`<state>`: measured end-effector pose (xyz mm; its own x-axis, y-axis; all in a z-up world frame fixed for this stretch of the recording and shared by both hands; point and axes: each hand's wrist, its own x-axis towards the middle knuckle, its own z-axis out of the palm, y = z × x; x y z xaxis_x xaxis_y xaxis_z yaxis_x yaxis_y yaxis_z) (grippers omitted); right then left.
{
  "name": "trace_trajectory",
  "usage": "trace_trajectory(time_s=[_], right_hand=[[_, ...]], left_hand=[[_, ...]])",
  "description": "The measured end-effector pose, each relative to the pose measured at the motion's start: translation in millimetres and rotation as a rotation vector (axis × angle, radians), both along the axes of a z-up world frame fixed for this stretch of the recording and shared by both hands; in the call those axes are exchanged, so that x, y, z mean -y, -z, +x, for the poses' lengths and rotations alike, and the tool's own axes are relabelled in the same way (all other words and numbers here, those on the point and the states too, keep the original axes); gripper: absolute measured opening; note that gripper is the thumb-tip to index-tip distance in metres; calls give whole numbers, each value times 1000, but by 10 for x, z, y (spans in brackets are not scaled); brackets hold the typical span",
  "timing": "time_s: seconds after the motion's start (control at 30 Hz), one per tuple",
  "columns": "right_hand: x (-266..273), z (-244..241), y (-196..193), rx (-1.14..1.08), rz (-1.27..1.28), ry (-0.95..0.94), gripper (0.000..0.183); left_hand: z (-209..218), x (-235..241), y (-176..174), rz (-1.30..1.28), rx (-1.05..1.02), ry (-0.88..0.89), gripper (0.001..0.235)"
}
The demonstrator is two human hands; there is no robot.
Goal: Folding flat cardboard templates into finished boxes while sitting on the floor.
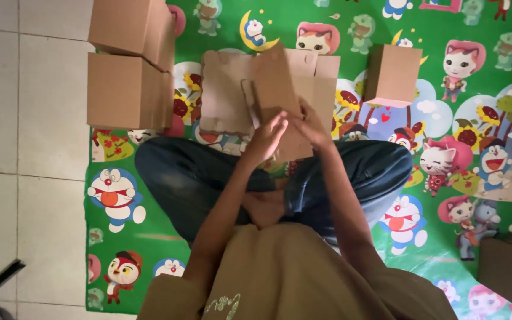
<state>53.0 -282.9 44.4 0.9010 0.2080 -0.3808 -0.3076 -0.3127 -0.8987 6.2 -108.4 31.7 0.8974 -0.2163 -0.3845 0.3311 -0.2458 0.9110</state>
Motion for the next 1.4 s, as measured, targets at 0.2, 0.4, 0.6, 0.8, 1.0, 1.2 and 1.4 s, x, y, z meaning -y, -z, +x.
trace_trajectory(time_s=[0.2,0.4,0.6,0.8,1.0,1.2,1.4], right_hand=[[779,-99,1309,-16,-71,272,39],[797,-235,1475,52,226,379,41],[775,-226,1488,12,213,427,42],[850,-223,1742,-2,208,399,44],[757,-233,1597,19,241,411,47],[588,-246,1307,214,138,386,64],[253,-453,964,588,-728,265,100]], left_hand=[[-78,41,1756,200,444,-340,48],[-114,-110,1564,351,540,-346,72],[9,-64,1251,396,410,-93,44],[104,-141,1601,924,529,267,80],[538,-350,1779,945,572,480,135],[646,-288,1772,1089,415,607,146],[397,-154,1791,956,387,324,151]])
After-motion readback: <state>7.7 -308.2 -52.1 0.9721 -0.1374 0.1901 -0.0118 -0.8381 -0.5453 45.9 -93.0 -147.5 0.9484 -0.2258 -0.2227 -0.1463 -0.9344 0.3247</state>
